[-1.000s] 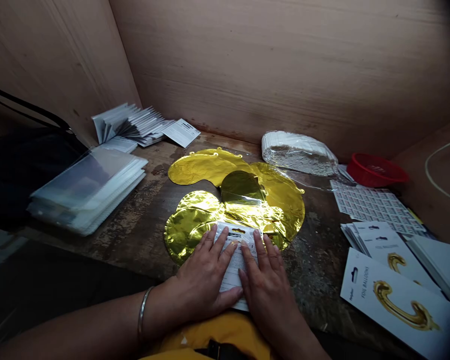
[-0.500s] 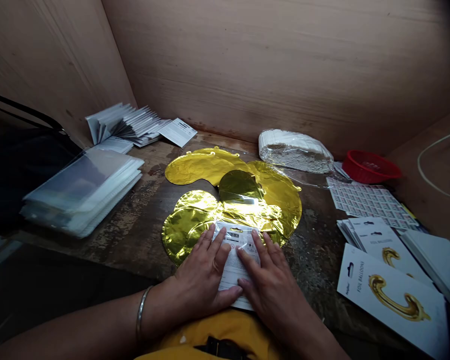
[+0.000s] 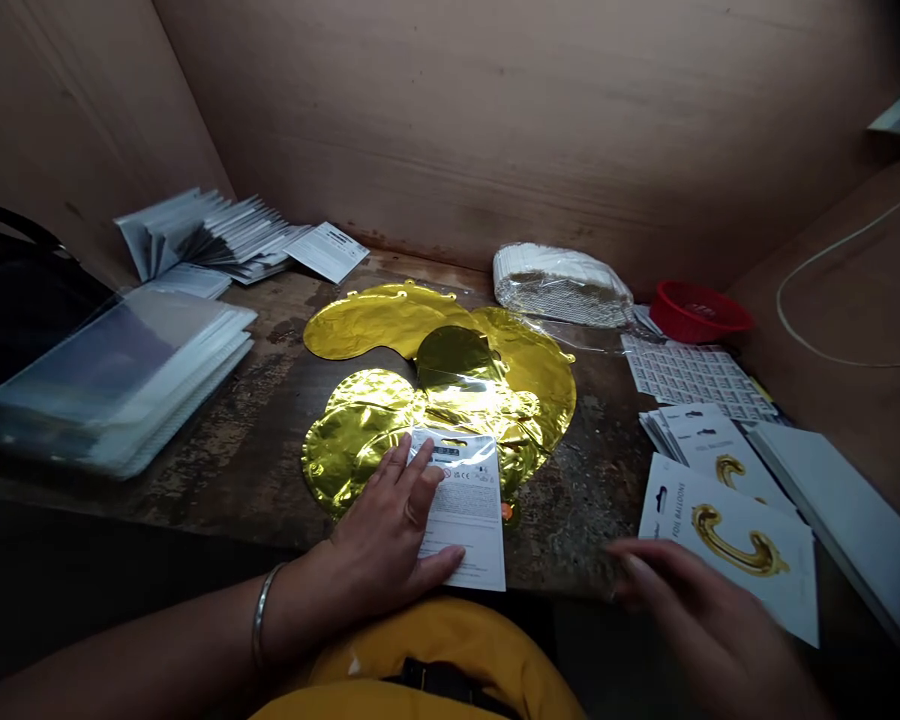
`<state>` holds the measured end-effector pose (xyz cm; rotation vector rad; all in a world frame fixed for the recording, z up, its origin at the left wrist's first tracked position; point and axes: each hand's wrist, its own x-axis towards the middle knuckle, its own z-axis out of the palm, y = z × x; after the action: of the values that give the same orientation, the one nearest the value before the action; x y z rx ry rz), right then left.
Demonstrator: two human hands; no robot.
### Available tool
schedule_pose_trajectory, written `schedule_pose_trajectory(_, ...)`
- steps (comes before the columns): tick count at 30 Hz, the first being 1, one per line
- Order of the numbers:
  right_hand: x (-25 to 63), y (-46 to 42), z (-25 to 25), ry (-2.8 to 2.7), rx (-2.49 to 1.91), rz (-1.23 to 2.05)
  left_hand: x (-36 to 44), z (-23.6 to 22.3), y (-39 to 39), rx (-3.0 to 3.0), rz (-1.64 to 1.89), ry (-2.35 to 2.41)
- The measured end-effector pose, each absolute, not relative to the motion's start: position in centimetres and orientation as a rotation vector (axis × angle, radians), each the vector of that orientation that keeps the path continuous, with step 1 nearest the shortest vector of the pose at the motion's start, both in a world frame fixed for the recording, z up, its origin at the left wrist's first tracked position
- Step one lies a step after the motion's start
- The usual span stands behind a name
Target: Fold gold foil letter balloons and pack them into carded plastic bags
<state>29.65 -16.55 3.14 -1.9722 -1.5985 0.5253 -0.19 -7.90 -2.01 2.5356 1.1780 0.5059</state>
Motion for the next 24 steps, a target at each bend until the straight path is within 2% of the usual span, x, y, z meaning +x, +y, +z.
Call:
schedule_pose_trajectory(2, 26.3, -12.3, 2.7, -1.560, -1.982, 0.725, -0.2, -2.1, -7.9, 2.551, 0.510, 1.178)
schedule_pose_trajectory(8, 21.8, -4.7, 1.8, -1.664, -1.981, 0.743, -0.3, -2.2, -7.8, 2.582, 0.541, 1.172)
schedule_pose_trajectory(17, 20.7, -5.0, 1.4, -1.521, -1.902, 1.013, -0.3, -2.6, -7.9, 2.574, 0.622, 1.147)
schedule_pose_trajectory(21, 19.8, -6.4, 1.4, -1.139, -1.555, 1.465, -0.8, -2.3, -8.0, 2.436, 0.674, 1.108)
schedule_pose_trajectory(24, 20.4, -7.2, 2.5, -0.871, -1.352, 1.605, -1.3, -0.7, -7.3, 1.974, 0.953, 1.213)
